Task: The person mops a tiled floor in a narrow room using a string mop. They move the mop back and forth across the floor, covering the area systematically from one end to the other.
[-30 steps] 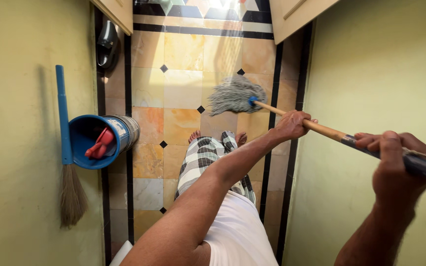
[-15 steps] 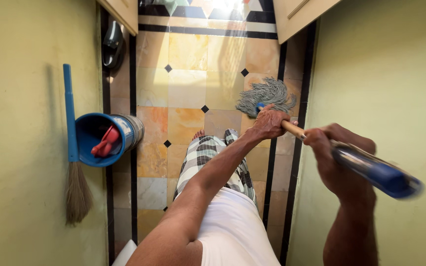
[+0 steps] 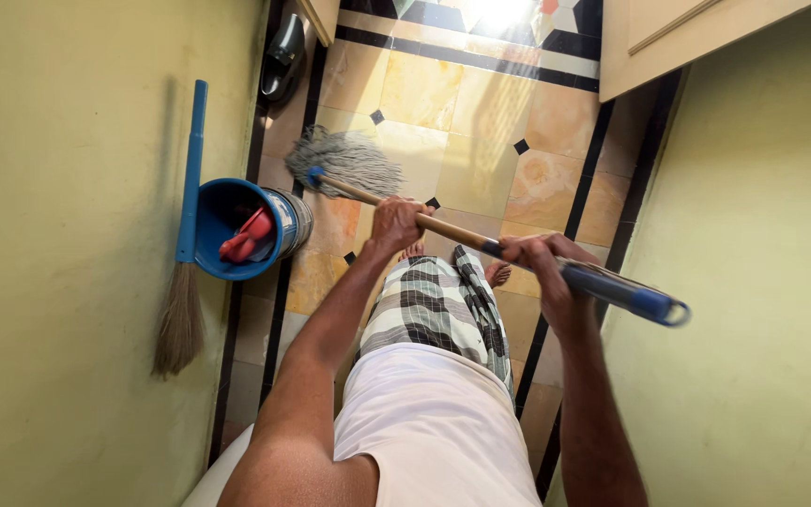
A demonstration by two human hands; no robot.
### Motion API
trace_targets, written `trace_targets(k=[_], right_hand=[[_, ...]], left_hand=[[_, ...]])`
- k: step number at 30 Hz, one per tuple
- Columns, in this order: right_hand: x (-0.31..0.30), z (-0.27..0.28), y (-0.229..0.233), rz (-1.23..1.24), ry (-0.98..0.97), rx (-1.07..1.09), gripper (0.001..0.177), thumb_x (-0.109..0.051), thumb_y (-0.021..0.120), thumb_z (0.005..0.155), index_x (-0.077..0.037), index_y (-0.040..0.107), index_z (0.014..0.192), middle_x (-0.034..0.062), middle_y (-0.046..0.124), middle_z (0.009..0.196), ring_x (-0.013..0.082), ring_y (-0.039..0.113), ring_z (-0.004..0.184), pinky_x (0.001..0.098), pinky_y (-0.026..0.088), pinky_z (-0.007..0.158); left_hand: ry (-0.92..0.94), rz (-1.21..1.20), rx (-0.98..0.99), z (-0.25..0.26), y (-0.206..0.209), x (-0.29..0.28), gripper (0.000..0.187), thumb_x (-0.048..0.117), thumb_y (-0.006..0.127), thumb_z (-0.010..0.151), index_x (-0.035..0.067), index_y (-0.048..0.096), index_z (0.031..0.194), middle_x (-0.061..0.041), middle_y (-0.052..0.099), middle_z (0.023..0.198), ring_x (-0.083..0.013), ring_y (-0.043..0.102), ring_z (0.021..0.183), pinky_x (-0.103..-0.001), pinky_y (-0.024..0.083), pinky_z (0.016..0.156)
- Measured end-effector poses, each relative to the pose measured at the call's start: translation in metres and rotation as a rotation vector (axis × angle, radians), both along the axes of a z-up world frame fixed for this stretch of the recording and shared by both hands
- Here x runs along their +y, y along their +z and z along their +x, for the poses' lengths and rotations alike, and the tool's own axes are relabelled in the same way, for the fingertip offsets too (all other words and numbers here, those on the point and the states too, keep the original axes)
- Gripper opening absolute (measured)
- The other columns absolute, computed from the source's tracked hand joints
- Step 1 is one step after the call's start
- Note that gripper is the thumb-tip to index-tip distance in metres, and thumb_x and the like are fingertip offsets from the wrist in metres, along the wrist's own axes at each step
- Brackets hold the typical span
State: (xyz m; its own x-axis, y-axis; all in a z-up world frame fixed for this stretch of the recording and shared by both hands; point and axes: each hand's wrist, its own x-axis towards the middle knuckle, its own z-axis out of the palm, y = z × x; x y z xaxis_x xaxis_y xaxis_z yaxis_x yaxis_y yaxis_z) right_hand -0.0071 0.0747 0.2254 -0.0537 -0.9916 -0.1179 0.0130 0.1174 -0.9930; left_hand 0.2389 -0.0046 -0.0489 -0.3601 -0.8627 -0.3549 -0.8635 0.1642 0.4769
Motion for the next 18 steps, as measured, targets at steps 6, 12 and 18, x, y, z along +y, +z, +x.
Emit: trace_targets(k=[6, 12, 18], right_hand=[[0.0, 0.024, -0.063, 0.176, 0.011, -0.185, 0.027, -0.011, 0.053, 0.11, 0.006, 0.068, 0.095, 0.0208, 0.074, 0.101, 0.0274, 0.072, 0.118, 0.0355, 0.054, 0.065], [0.019, -0.035, -0.006, 0.056, -0.157, 0.007, 0.026, -0.008, 0.052, 0.11, 0.002, 0.065, 0.091, 0.0184, 0.075, 0.099, 0.0328, 0.075, 0.107, 0.0459, 0.058, 0.103], [0.044, -0.097, 0.105, -0.071, -0.303, 0.339, 0.031, -0.001, 0.051, 0.115, 0.006, 0.062, 0.088, 0.0208, 0.071, 0.091, 0.032, 0.076, 0.092, 0.0474, 0.064, 0.099]], left_hand=[[0.032, -0.135, -0.092, 0.049, -0.037, -0.004, 0.038, 0.043, 0.06, 0.095, 0.016, 0.078, 0.076, -0.005, 0.068, 0.081, -0.0272, 0.061, 0.089, -0.05, 0.048, 0.086], [-0.061, 0.188, -0.115, -0.051, -0.017, -0.003, 0.043, 0.052, 0.048, 0.106, 0.02, 0.074, 0.09, 0.0, 0.06, 0.074, -0.0172, 0.057, 0.08, -0.043, 0.049, 0.091], [-0.224, 0.073, 0.268, -0.212, 0.034, 0.016, 0.045, 0.054, 0.048, 0.1, 0.021, 0.076, 0.086, 0.0, 0.063, 0.07, -0.0159, 0.06, 0.067, -0.042, 0.052, 0.075]])
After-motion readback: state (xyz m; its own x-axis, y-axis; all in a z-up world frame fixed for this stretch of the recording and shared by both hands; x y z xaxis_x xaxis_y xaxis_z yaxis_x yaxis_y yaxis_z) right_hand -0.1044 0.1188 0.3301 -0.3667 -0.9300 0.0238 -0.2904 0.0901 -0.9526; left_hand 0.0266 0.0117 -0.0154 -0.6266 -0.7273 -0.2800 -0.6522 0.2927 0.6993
